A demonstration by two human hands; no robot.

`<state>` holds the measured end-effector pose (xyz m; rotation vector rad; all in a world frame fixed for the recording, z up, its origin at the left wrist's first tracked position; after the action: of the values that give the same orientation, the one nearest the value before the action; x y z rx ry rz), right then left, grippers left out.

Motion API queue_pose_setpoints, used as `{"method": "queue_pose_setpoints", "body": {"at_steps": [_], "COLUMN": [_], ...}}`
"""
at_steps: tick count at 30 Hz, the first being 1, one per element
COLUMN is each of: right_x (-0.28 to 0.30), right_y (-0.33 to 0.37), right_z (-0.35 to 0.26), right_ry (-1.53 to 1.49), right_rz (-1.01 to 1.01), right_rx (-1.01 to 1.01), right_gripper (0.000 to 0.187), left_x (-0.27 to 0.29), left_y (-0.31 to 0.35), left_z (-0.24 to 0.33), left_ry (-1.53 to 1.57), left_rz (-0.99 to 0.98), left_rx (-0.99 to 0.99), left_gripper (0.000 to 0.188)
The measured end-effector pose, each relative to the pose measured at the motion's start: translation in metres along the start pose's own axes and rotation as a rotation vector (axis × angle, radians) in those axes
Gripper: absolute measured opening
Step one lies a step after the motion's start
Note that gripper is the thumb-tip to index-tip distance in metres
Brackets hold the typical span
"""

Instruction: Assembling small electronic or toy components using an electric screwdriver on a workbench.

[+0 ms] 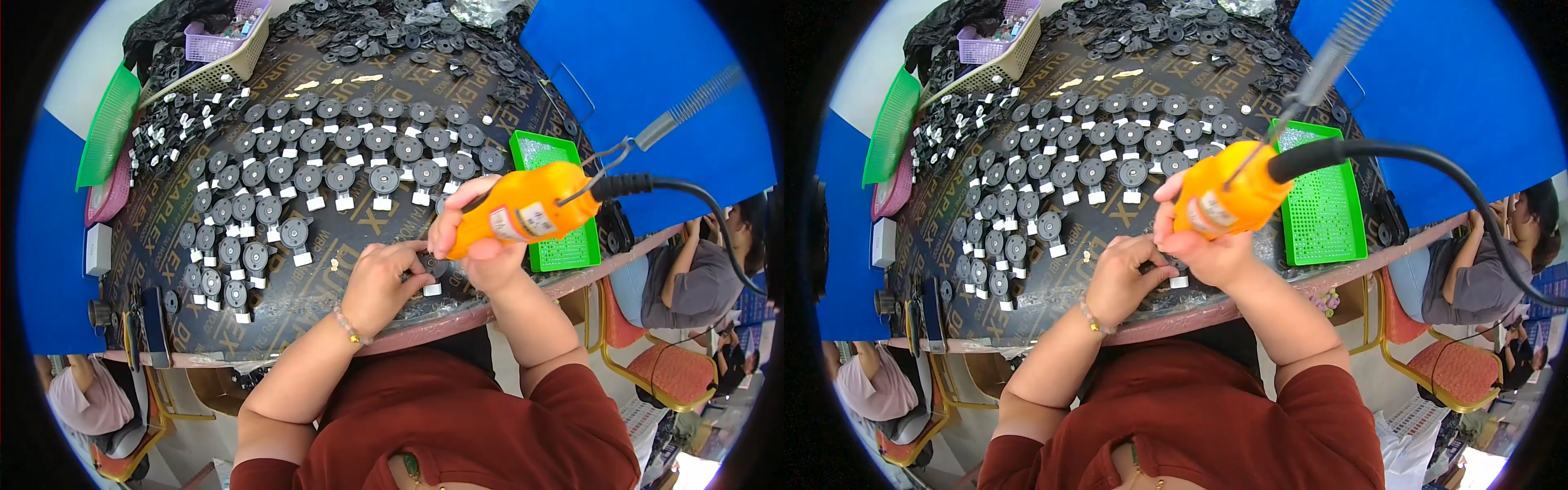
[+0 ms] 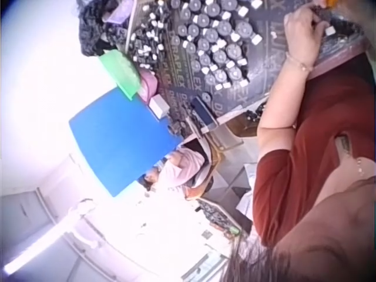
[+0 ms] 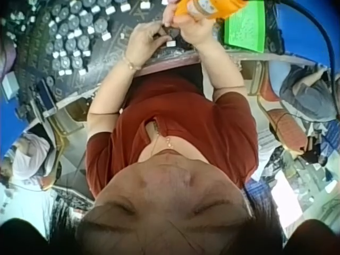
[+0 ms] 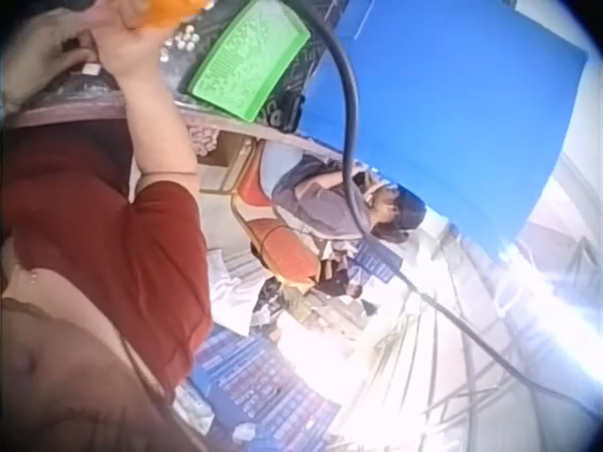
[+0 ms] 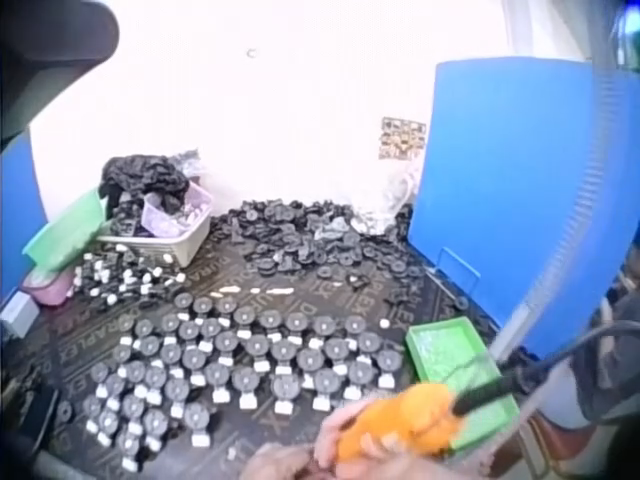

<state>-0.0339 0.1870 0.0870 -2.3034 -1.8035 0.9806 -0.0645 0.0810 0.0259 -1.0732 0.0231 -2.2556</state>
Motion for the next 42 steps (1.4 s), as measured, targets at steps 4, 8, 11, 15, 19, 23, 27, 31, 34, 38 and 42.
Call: {"method": "queue_pose_setpoints", "body": {"at_steps": [4, 8, 11, 15, 19, 23, 27, 31, 34, 38, 42], "right_x": [-0.002, -0.014, -0.013, -0.009, -0.009, -0.003, 0.005, 0.005, 0.004, -0.009, -0.007], "right_y": [0.005, 0.012, 0.017, 0.018, 0.019, 0.019, 0.019, 0.019, 0.019, 0.020, 0.027], "right_z": [-0.023, -0.041, -0.040, -0.037, -0.036, -0.030, -0.021, -0.013, -0.009, -0.004, -0.004], "right_ry": [-0.090, -0.083, -0.095, -0.096, -0.124, -0.006, 0.001, -0.020, -0.076, -0.047, 0.013], "right_rz": [-0.067, -0.137, -0.133, -0.115, -0.101, -0.050, -0.009, -0.021, -0.024, -0.084, -0.014], "right_rx": [0.075, 0.161, 0.175, 0.155, 0.164, 0.072, 0.036, -0.011, -0.017, -0.055, -0.013], "right_gripper": [0.071, 0.073, 0.073, 0.073, 0.072, 0.071, 0.068, 0.067, 0.063, 0.057, 0.058], "left_x": [0.000, 0.011, 0.013, 0.015, 0.015, 0.015, 0.008, 0.003, 0.002, 0.005, 0.007], "left_y": [0.004, 0.003, 0.002, 0.002, 0.002, 0.000, 0.000, 0.000, 0.000, 0.001, 0.000], "left_z": [-0.008, -0.002, 0.005, 0.008, 0.008, 0.014, 0.012, 0.011, 0.009, 0.009, 0.015], "left_ry": [0.036, 0.018, -0.013, -0.023, -0.027, -0.127, -0.210, -0.232, -0.238, -0.250, -0.242], "left_rz": [0.032, 0.158, 0.144, 0.155, 0.131, 0.120, 0.098, 0.070, 0.080, 0.101, 0.106], "left_rx": [0.043, -0.028, -0.060, -0.078, -0.073, -0.027, -0.035, -0.064, -0.071, -0.069, -0.075], "left_gripper": [0.016, 0.015, 0.014, 0.015, 0.021, 0.041, 0.052, 0.052, 0.050, 0.048, 0.044]}}
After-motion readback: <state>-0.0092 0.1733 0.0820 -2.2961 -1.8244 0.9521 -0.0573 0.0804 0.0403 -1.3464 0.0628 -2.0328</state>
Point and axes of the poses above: each hand's wrist, its own y-axis away from the middle knuckle, its own x-axis out of the back of the hand, z = x × y, the point moved 9 cm from there along -y, towards the middle knuckle, and after that the axes turned 8 degrees about -y, right-handed, at the moved point
